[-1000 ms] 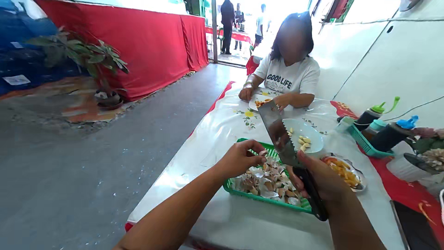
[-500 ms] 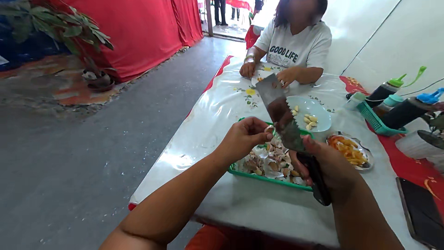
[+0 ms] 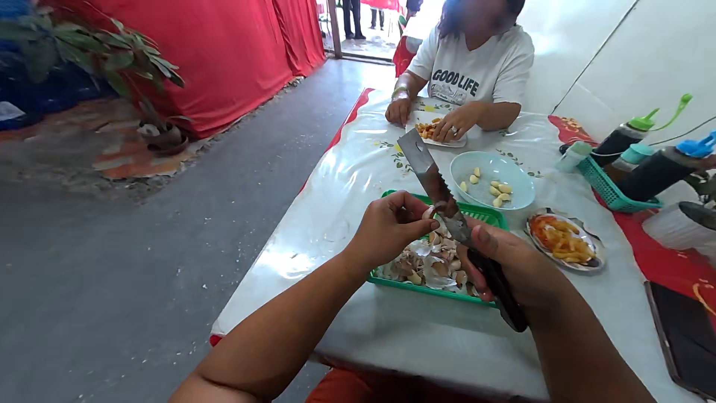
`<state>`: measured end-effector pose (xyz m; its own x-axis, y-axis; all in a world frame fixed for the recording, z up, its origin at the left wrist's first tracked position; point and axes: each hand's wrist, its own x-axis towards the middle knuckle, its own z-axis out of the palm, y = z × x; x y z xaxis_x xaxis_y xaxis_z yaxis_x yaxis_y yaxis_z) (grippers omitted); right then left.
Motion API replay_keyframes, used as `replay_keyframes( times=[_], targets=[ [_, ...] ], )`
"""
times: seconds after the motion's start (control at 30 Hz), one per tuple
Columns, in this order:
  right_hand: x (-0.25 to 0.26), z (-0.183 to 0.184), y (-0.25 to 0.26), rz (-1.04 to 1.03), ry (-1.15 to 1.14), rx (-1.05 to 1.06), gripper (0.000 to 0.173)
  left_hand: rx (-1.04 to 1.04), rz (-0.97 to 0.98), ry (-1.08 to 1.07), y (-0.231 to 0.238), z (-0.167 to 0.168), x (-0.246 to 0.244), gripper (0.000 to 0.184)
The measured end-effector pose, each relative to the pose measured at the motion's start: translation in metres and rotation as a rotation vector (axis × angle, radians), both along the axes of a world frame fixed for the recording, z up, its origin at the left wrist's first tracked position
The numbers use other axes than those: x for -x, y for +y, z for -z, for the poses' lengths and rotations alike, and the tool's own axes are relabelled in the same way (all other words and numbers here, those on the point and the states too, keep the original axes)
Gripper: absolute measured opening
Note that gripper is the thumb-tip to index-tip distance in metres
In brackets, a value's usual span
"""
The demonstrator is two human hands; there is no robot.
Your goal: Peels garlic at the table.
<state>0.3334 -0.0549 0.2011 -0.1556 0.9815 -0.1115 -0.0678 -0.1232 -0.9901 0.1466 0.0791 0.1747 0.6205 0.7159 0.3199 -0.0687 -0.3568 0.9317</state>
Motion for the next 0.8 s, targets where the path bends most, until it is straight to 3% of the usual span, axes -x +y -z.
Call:
replay_keyframes(
  times=[0.2, 0.37, 0.43, 0.57, 0.8],
  targets=[
    [0.008, 0.001, 0.004, 0.012, 0.000, -0.028, 0.059, -0.218, -0.065, -0.085, 0.000, 0.007, -0.003, 0.023],
    [0.008, 0.004, 0.007, 0.096, 0.022, 0.000, 0.061, -0.558, -0.104, -0.088, -0.010, 0.008, -0.009, 0.015],
    [0.003, 0.002, 0.004, 0.095, 0.068, 0.004, 0.065, -0.491, -0.064, -0.064, -0.010, 0.004, -0.008, 0.015],
    [0.000, 0.002, 0.000, 0.028, 0.139, -0.018, 0.072, -0.160, 0.002, -0.006, -0.006, -0.005, -0.001, 0.017],
    [-0.003, 0.007, 0.000, -0.045, 0.196, -0.037, 0.074, -0.177, -0.003, -0.036, -0.004, -0.002, 0.000, 0.023]
  ],
)
